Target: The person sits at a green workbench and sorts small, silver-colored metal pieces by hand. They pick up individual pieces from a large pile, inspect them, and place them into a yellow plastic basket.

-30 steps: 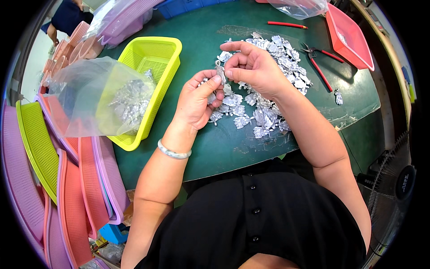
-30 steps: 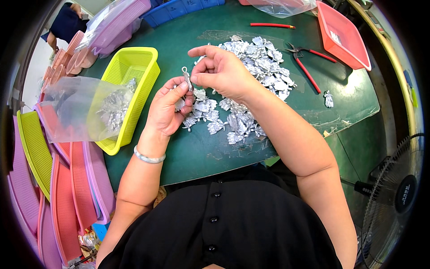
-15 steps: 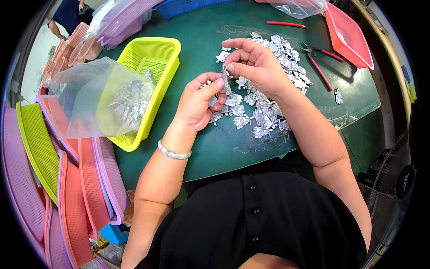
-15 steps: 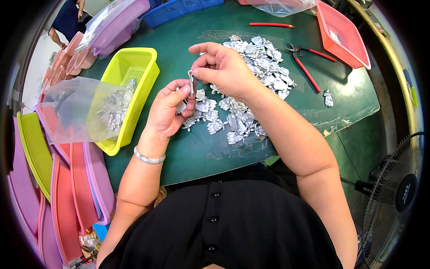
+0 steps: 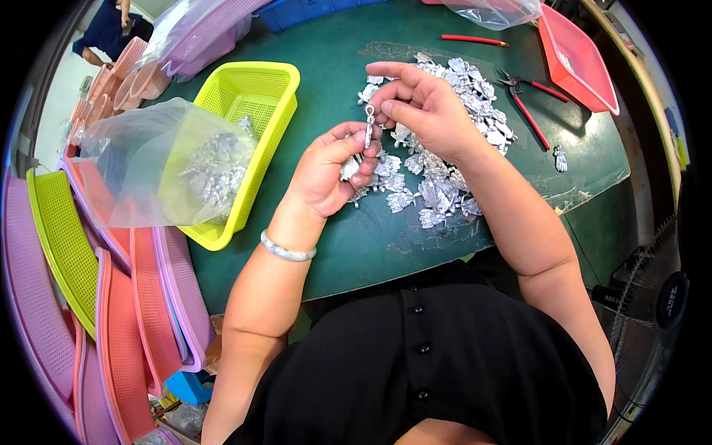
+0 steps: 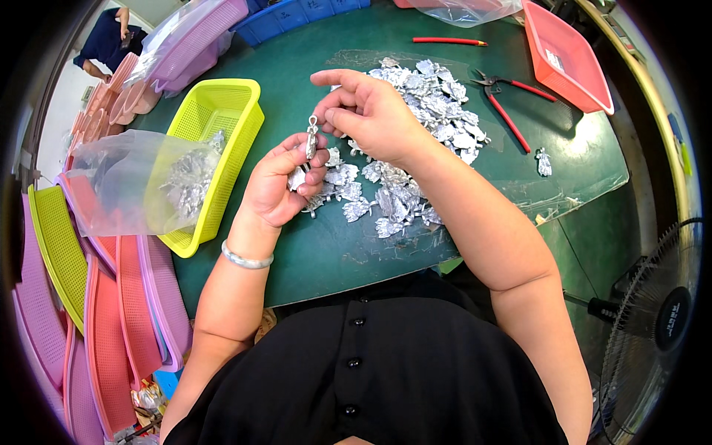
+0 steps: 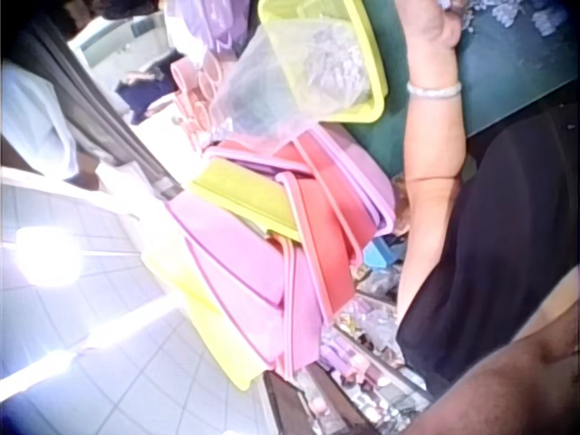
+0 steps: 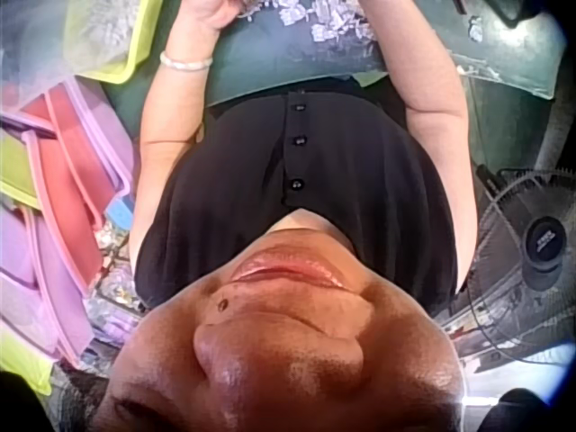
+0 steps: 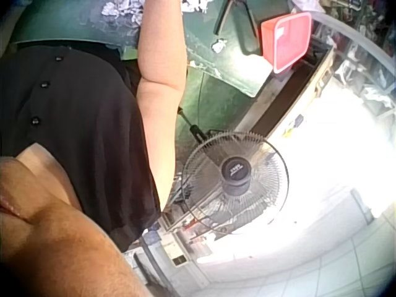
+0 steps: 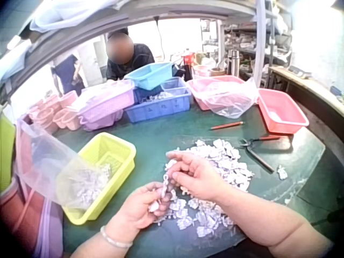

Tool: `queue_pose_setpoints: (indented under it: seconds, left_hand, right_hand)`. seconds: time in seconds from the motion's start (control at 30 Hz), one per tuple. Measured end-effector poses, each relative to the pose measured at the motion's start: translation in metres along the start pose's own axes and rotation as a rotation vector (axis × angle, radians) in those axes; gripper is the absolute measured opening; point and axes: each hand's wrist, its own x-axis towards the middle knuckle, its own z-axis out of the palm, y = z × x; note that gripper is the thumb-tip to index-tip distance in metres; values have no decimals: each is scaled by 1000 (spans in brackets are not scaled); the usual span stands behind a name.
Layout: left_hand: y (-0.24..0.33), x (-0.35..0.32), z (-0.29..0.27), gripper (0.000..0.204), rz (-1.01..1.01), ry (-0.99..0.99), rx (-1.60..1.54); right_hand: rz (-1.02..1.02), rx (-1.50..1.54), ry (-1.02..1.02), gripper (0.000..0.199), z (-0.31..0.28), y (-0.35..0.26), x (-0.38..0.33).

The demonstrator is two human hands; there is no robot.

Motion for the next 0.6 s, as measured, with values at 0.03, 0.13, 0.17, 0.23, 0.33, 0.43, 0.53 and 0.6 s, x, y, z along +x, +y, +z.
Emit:
queue_pose_setpoints:
  seconds: [0.03,0.13,0.17,0.23,0.33,0.43,0.53,0.6]
  left_hand:
    - [0,0,0,20,-12,-26,-34]
    - [1,0,0,19,-45,-91,-119]
    - [1,-1,1,18,-53,-104,-136]
    - [1,-1,1,17,-61,-119,-156]
    - [1,0,0,17,-64,-122,-167]
    - [1,0,-1,17,-64,-113,-169]
    - [1,0,-1,18,-58,-106,-149]
    - [1,1,-4,21,-59,-120,-133]
  right_hand:
    - [-7,22,-9,41,0,0,0]
    - [-8,55,-37,43,2,-2,-1]
    - [-4,61,-47,43,2,-3,-1]
    - [-7,83,-61,43,1,-1,0]
    - [-7,78,-63,43,-1,0,1]
    - [-3,65,-50,43,-1,-1,1]
    - [5,58,-47,43,-1,-1,1]
    - [9,55,-50,43,-2,-2,0]
